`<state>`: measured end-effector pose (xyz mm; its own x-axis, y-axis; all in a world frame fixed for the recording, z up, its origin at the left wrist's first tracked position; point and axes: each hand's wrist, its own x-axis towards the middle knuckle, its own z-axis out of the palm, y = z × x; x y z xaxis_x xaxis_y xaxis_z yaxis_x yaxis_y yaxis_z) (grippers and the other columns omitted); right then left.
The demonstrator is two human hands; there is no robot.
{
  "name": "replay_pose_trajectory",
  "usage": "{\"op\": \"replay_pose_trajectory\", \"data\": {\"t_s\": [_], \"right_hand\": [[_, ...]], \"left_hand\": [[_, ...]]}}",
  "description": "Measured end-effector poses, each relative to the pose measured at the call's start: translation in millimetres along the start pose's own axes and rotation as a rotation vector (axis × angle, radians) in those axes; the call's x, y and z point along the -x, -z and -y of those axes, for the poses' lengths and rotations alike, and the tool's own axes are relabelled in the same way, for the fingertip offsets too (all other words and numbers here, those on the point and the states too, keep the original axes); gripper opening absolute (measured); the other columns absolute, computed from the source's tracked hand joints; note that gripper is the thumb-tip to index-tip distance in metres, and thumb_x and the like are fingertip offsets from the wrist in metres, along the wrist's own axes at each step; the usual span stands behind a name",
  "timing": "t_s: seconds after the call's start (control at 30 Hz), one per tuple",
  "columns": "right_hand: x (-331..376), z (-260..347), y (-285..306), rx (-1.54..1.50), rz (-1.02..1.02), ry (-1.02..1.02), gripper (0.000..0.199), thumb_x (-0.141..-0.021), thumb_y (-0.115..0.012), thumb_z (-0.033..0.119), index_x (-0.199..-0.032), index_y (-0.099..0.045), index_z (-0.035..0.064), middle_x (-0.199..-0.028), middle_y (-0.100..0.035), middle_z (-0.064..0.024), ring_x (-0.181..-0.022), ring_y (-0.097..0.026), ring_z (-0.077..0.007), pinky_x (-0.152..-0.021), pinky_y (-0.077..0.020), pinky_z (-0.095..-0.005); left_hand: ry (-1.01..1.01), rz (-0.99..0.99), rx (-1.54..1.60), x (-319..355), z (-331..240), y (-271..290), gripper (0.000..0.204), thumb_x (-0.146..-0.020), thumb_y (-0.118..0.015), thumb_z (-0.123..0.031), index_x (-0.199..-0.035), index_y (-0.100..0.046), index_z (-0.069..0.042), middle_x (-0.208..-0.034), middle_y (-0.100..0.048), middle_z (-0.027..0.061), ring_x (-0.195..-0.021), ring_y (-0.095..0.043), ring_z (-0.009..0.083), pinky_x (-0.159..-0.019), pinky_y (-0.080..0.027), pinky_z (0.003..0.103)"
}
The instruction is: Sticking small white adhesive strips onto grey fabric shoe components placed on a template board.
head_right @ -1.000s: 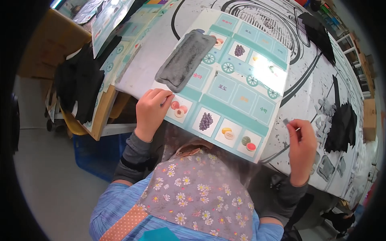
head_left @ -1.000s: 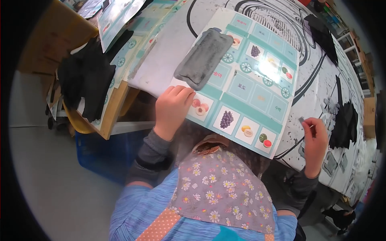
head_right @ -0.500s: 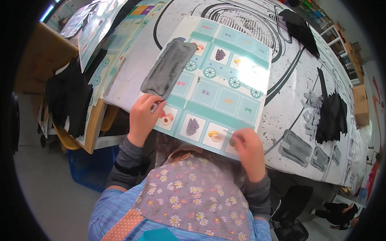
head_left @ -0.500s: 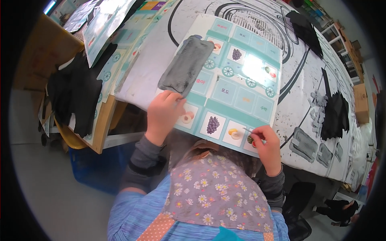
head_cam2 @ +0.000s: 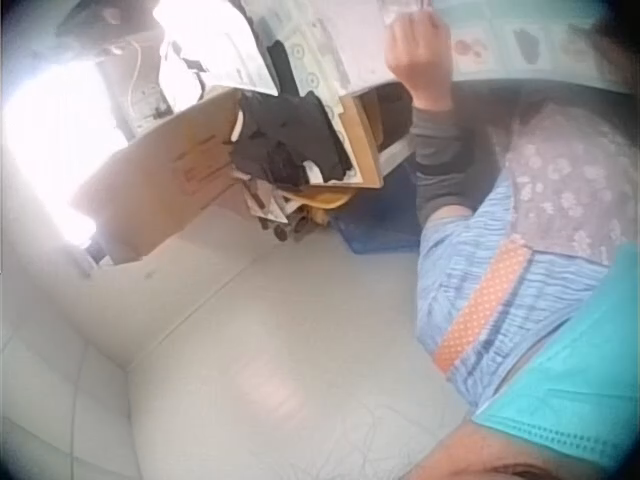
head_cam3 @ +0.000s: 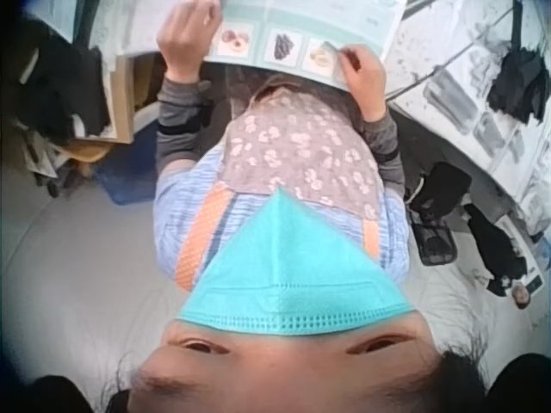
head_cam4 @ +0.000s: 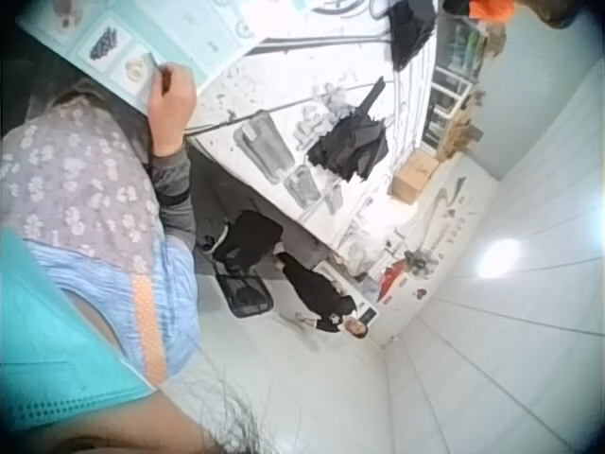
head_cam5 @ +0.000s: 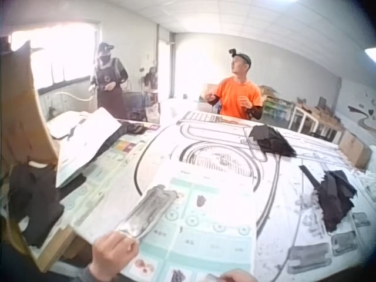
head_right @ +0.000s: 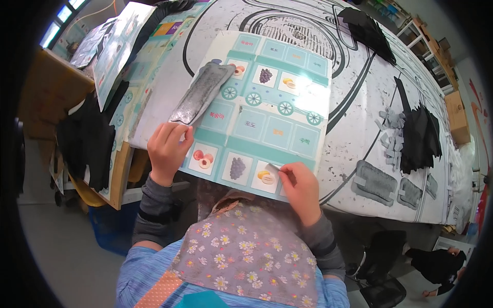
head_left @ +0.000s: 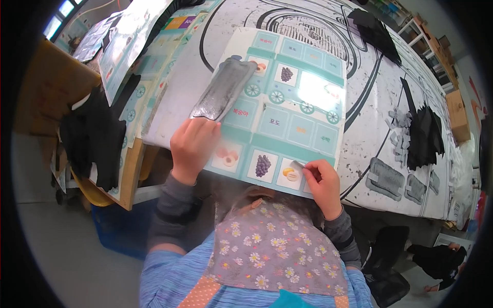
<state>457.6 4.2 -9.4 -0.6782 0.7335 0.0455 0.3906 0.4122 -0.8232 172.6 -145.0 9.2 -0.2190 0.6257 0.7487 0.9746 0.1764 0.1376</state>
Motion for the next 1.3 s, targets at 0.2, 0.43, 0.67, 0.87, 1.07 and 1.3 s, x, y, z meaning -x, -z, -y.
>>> {"op": "replay_pose_trajectory", "data": {"t_s": [0.2,0.43,0.67,0.87,1.07,1.3], "right_hand": [[-1.1,-6.1,-1.8,-0.002,-0.057,0.009,0.009,-0.086,-0.067,0.0,-0.093,-0.062,0.0012,-0.08,-0.062,-0.0086,-0.071,-0.062,-0.0173,-0.064,-0.0482,-0.0281],[-10.9,1.2,31.1,-0.181,-0.082,-0.208,0.009,-0.087,-0.067,0.001,-0.094,-0.062,-0.0017,-0.08,-0.063,-0.0012,-0.074,-0.057,-0.0069,-0.067,-0.0457,-0.0217],[-72.5,38.2,59.3,-0.238,0.056,-0.096,0.013,-0.086,-0.069,0.006,-0.095,-0.068,-0.0026,-0.08,-0.067,-0.0025,-0.075,-0.06,-0.0073,-0.069,-0.0474,-0.022],[-129.2,41.7,13.5,-0.183,0.487,-0.069,0.015,-0.085,-0.07,0.013,-0.094,-0.069,0.0001,-0.082,-0.065,-0.0003,-0.078,-0.058,-0.0082,-0.074,-0.0462,-0.0223],[-147.6,24.6,-22.4,-0.216,0.56,-0.086,0.014,-0.084,-0.07,0.014,-0.092,-0.071,0.0033,-0.083,-0.067,0.0005,-0.078,-0.059,-0.0079,-0.075,-0.0469,-0.0223],[-152.6,26.9,-26.9,-0.114,0.567,-0.113,0.012,-0.084,-0.071,0.015,-0.09,-0.073,0.0043,-0.082,-0.067,0.001,-0.079,-0.059,-0.0076,-0.077,-0.0473,-0.0228]], "left_hand": [[-0.176,0.027,0.163,19.6,-32.7,11.6,0.019,-0.068,-0.075,0.001,-0.082,-0.067,-0.007,-0.074,-0.059,0.0023,-0.061,-0.058,0.0201,-0.052,-0.044,0.031],[-0.278,0.212,0.244,89.8,-41.3,32.4,0.016,-0.073,-0.075,-0.002,-0.088,-0.069,-0.005,-0.073,-0.056,0.0003,-0.058,-0.055,0.0141,-0.047,-0.038,0.028],[-0.134,0.203,0.073,144.8,-11.9,63.1,0.029,-0.069,-0.082,-0.002,-0.094,-0.072,-0.009,-0.083,-0.062,0.0011,-0.068,-0.058,0.019,-0.059,-0.046,0.032],[-0.053,0.176,-0.04,155.8,0.3,65.6,0.026,-0.073,-0.082,-0.002,-0.097,-0.072,-0.006,-0.087,-0.062,0.0044,-0.074,-0.059,0.0219,-0.065,-0.049,0.034],[0.018,0.161,-0.02,163.3,-0.5,62.7,0.025,-0.073,-0.083,-0.003,-0.095,-0.073,-0.005,-0.087,-0.061,0.0043,-0.076,-0.059,0.0219,-0.066,-0.048,0.033],[0.042,0.174,0.004,165.9,2.4,60.3,0.034,-0.07,-0.082,-0.001,-0.1,-0.07,-0.009,-0.091,-0.062,0.0015,-0.079,-0.059,0.0205,-0.066,-0.048,0.033]]}}
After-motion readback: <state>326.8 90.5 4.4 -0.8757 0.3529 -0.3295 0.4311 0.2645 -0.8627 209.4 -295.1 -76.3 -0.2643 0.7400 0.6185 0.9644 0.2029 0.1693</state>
